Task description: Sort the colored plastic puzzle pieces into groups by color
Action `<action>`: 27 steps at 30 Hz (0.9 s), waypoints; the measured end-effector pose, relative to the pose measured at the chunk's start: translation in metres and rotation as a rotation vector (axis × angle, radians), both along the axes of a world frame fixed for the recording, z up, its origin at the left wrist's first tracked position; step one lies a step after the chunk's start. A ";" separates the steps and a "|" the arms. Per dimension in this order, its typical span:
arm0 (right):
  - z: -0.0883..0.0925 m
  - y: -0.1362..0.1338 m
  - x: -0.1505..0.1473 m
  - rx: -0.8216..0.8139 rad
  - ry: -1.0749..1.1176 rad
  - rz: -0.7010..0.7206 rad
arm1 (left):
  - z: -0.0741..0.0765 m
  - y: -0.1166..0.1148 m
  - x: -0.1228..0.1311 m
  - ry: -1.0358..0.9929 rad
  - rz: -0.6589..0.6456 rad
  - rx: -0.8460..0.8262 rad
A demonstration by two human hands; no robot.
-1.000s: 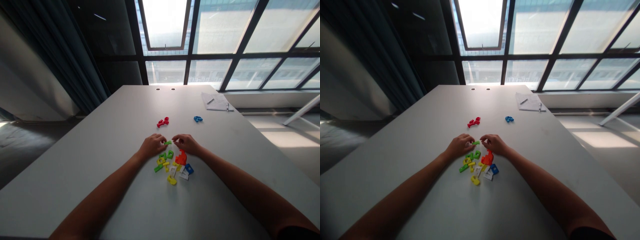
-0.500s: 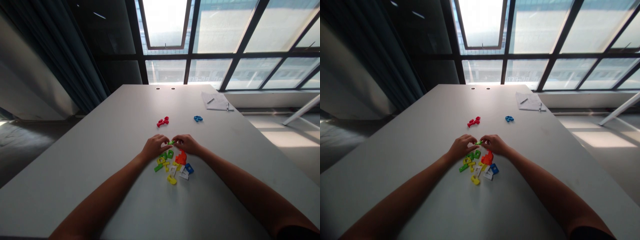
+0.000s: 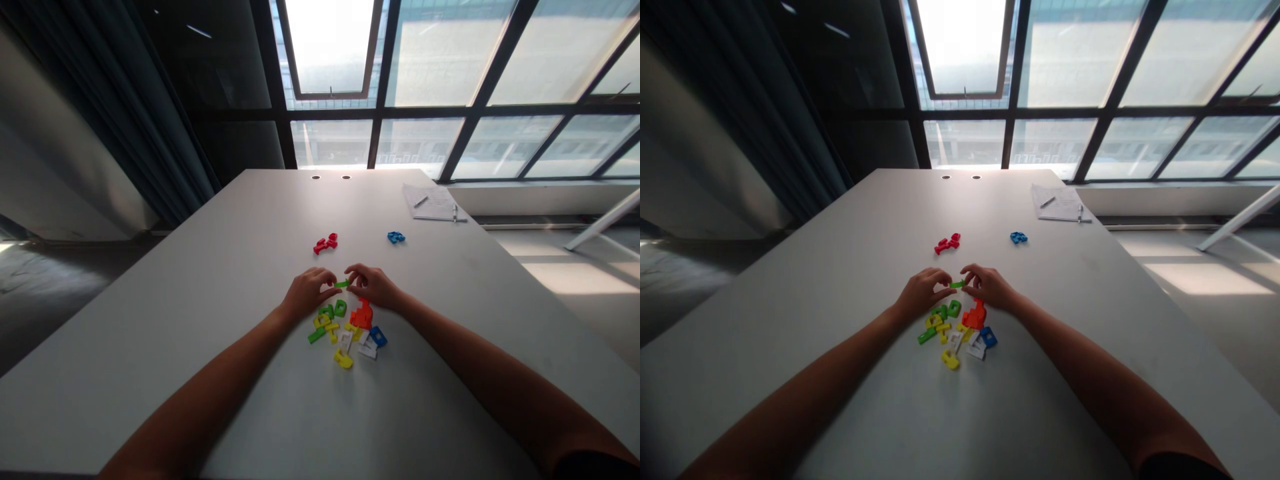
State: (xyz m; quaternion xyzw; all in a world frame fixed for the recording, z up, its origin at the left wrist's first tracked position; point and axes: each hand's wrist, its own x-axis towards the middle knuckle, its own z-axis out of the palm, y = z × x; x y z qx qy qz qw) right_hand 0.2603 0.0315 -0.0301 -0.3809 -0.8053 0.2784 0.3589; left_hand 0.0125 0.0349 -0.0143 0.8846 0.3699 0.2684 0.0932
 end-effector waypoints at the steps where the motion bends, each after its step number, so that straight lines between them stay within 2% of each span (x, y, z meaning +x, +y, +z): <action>1: -0.001 0.000 0.000 -0.004 0.006 -0.001 | 0.000 0.000 0.000 -0.001 0.000 0.000; 7: -0.002 0.001 0.000 -0.020 0.009 0.001 | -0.001 0.000 -0.001 -0.015 0.008 0.013; 17: 0.006 -0.003 0.000 -0.007 -0.035 0.010 | 0.001 -0.001 0.000 -0.008 0.019 0.032; 23: 0.004 -0.002 -0.001 0.032 -0.085 -0.064 | 0.001 -0.002 0.002 0.094 -0.030 0.044; 27: 0.002 0.001 -0.003 0.131 -0.175 -0.234 | 0.000 -0.001 0.003 0.132 -0.060 0.027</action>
